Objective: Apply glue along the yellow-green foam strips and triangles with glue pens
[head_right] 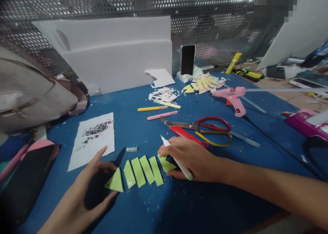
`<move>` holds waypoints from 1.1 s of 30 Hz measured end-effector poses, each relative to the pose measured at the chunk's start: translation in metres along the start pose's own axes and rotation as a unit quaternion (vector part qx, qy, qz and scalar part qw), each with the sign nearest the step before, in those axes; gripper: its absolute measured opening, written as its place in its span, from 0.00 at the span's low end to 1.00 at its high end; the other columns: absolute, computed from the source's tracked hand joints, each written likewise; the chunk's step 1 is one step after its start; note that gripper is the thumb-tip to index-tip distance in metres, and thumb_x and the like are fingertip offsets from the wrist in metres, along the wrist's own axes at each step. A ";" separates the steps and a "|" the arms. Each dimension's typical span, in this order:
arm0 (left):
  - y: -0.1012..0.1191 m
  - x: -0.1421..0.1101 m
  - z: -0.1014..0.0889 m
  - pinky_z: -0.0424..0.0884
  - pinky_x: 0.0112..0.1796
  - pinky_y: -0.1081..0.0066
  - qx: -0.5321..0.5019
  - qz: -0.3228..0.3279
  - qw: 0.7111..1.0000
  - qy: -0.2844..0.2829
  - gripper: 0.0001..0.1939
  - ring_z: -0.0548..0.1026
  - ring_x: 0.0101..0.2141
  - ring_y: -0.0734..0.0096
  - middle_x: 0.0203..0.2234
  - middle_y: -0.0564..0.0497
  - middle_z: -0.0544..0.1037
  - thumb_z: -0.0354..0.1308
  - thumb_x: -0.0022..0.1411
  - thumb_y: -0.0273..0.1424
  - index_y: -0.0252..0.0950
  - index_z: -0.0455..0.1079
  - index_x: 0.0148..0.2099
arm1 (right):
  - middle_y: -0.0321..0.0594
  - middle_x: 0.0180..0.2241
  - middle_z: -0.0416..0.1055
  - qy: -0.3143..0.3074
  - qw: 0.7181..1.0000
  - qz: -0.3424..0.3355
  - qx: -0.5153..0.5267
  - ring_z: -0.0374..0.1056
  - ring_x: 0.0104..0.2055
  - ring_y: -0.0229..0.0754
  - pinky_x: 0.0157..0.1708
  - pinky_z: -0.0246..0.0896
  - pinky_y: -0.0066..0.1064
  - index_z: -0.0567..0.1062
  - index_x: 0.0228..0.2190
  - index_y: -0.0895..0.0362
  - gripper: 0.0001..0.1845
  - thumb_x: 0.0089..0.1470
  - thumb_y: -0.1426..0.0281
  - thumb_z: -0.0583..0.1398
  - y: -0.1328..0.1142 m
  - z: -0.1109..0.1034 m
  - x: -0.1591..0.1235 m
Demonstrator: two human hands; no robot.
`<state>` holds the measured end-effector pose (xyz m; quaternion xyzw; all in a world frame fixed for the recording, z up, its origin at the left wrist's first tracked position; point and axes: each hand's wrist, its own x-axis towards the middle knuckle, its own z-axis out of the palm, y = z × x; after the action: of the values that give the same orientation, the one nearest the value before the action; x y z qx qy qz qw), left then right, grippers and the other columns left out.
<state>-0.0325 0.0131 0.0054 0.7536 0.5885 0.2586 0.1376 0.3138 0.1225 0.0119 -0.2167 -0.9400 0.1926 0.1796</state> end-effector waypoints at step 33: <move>-0.017 0.112 0.005 0.80 0.50 0.55 -0.037 0.059 0.980 -0.184 0.21 0.79 0.50 0.61 0.55 0.44 0.77 0.62 0.73 0.43 0.37 0.71 0.60 | 0.41 0.38 0.77 0.114 0.963 0.076 0.233 0.75 0.36 0.40 0.37 0.70 0.33 0.71 0.48 0.57 0.13 0.72 0.61 0.56 -0.014 -0.016 0.010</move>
<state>-0.0240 0.1257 0.0182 0.8161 0.4978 0.1444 0.2557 0.3072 0.1198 0.0342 -0.2605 -0.8231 0.3936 0.3158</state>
